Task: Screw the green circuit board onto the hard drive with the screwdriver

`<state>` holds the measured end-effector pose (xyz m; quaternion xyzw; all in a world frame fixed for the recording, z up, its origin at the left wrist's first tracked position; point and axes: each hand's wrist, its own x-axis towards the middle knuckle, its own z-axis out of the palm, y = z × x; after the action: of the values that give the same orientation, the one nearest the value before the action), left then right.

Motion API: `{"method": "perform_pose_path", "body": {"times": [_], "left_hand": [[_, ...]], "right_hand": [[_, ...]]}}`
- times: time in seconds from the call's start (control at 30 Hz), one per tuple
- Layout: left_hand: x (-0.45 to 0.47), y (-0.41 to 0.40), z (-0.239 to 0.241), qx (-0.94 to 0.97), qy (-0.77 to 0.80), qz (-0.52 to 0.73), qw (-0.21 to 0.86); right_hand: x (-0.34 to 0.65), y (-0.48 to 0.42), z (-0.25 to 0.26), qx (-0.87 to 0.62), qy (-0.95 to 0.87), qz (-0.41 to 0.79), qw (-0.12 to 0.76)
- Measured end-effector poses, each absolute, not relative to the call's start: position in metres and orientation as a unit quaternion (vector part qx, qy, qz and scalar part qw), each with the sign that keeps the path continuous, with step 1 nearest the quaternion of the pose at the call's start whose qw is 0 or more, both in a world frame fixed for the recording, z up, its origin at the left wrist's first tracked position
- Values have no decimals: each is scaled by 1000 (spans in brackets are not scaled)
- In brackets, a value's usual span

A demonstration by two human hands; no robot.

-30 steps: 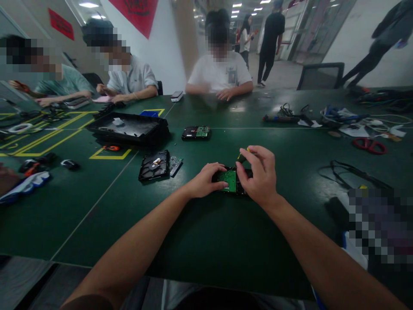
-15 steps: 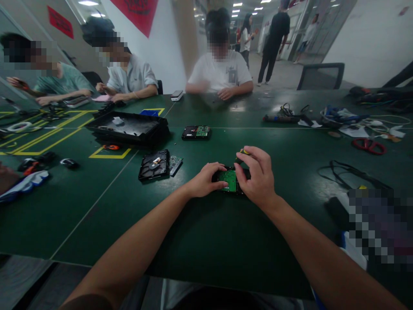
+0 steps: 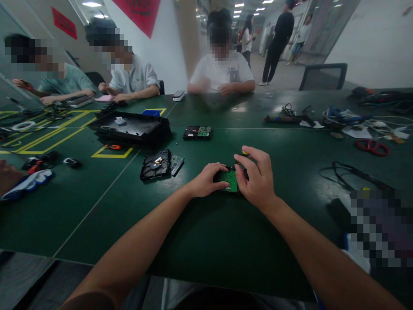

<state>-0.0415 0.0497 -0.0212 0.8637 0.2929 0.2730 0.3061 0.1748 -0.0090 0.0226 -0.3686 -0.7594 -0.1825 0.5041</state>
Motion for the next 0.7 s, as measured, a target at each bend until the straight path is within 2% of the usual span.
{"method": "perform_pose_path", "body": {"times": [0.17, 0.47, 0.7], "left_hand": [[-41, 49, -20, 861, 297, 273, 311], [-40, 48, -16, 865, 292, 268, 309], [-41, 49, -19, 866, 297, 267, 301]], "right_hand": [[175, -8, 19, -379, -758, -145, 510], [177, -8, 20, -367, -767, -175, 497], [176, -10, 21, -390, -732, -181, 528]]}}
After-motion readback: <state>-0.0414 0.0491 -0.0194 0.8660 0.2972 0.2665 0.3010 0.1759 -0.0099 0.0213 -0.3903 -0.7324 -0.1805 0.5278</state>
